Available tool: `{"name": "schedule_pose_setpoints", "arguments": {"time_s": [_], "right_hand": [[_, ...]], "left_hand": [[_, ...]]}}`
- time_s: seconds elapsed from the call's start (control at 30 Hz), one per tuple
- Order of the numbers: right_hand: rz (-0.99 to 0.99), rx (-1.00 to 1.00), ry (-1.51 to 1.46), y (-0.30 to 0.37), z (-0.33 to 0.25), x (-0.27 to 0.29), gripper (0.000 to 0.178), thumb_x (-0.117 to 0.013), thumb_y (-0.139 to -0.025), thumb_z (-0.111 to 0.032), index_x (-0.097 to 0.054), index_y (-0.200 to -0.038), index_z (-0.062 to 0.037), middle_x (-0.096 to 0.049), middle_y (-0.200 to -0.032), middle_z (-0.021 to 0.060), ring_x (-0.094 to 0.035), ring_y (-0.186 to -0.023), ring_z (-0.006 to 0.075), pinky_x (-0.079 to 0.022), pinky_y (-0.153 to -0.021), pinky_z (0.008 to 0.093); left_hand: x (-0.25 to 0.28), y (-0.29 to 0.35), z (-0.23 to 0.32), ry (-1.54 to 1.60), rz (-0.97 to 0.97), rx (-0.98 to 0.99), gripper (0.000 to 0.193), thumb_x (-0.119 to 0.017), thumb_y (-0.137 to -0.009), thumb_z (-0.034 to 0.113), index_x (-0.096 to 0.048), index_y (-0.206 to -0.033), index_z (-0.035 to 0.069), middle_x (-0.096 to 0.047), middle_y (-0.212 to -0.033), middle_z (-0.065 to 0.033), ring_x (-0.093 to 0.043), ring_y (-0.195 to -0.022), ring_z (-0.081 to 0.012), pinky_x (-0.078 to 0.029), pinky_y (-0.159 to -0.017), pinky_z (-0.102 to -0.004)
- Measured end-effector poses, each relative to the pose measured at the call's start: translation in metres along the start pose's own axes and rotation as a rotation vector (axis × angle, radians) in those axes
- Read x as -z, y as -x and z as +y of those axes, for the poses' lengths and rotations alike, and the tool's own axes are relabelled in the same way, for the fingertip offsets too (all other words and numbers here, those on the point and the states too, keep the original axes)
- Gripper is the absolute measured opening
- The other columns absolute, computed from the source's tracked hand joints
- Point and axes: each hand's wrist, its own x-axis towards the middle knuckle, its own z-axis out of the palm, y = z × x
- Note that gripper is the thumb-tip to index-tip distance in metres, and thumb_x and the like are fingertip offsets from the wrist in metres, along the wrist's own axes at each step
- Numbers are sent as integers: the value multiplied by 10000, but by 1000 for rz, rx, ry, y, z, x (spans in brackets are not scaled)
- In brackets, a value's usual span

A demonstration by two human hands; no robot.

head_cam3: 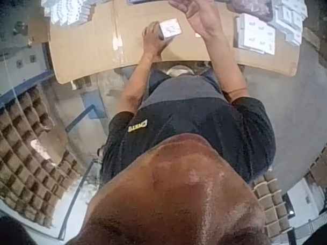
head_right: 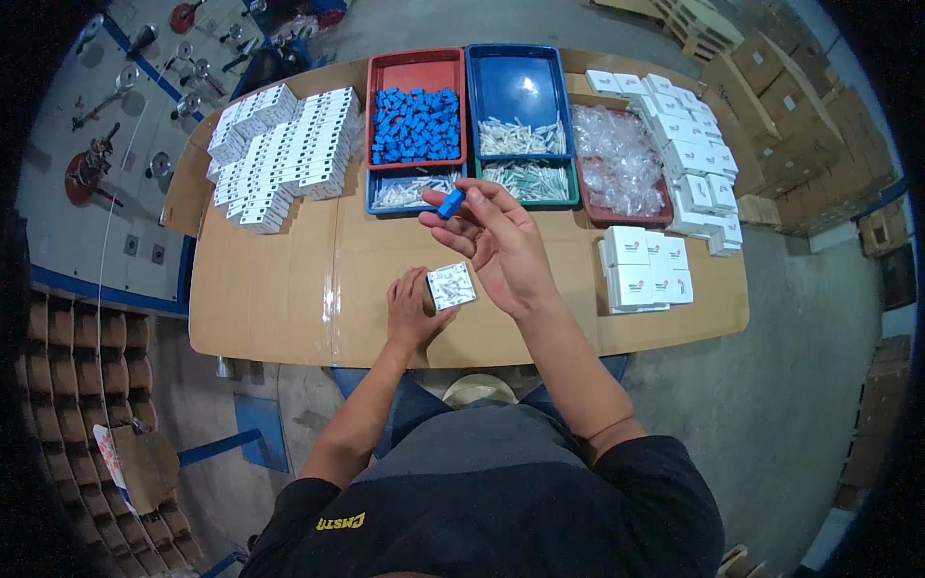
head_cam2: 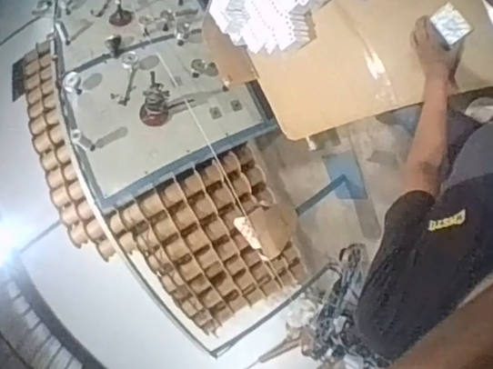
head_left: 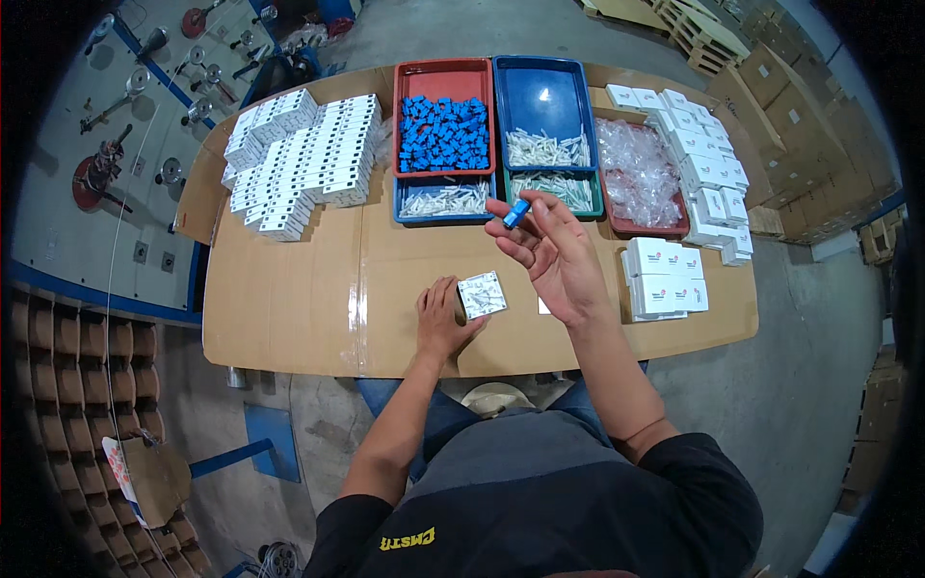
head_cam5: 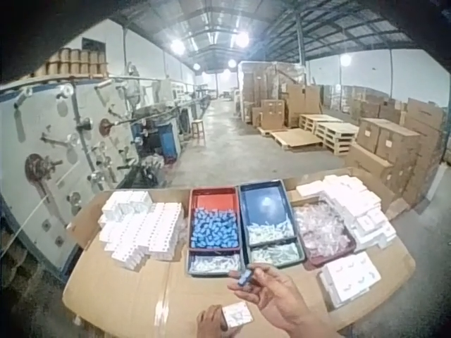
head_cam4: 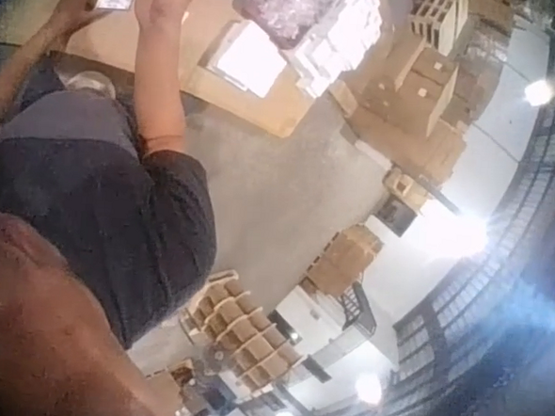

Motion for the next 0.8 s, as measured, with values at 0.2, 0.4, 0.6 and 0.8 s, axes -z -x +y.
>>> {"name": "schedule_pose_setpoints", "arguments": {"time_s": [0.2,0.4,0.6,0.8], "right_hand": [[15,-166,-258,-5,1,5,286,-475,-1085,-205,-599,-1190,31,-576,-1355,316,-626,-1241,353,-582,-1009,368],[-64,-225,-376,-7,7,20,359,-493,-1077,-216,-572,-1255,86,-617,-1318,274,-656,-1198,306,-571,-1014,356],[37,-162,-50,-24,41,57,271,-574,-1043,-149,-619,-1241,29,-669,-1261,193,-685,-1060,225,-568,-934,327],[284,-125,562,-25,114,166,293,-682,-950,-32,-630,-1228,43,-711,-1142,133,-695,-1012,203,-549,-941,295]], "left_hand": [[-2,-1,-2,-15,10,-13,931,-796,-745,564,-462,-1422,19,-496,-1448,-129,-394,-1416,-281,-246,-1191,-473],[-5,2,-4,-1,23,-23,939,-791,-744,576,-459,-1422,17,-492,-1445,-135,-400,-1410,-291,-248,-1187,-482],[-4,1,-5,-2,8,28,935,-777,-745,583,-466,-1428,24,-499,-1438,-141,-408,-1408,-299,-255,-1188,-494],[1,-6,-4,36,41,20,902,-772,-740,578,-493,-1408,40,-514,-1426,-118,-414,-1409,-270,-271,-1181,-494]]}}
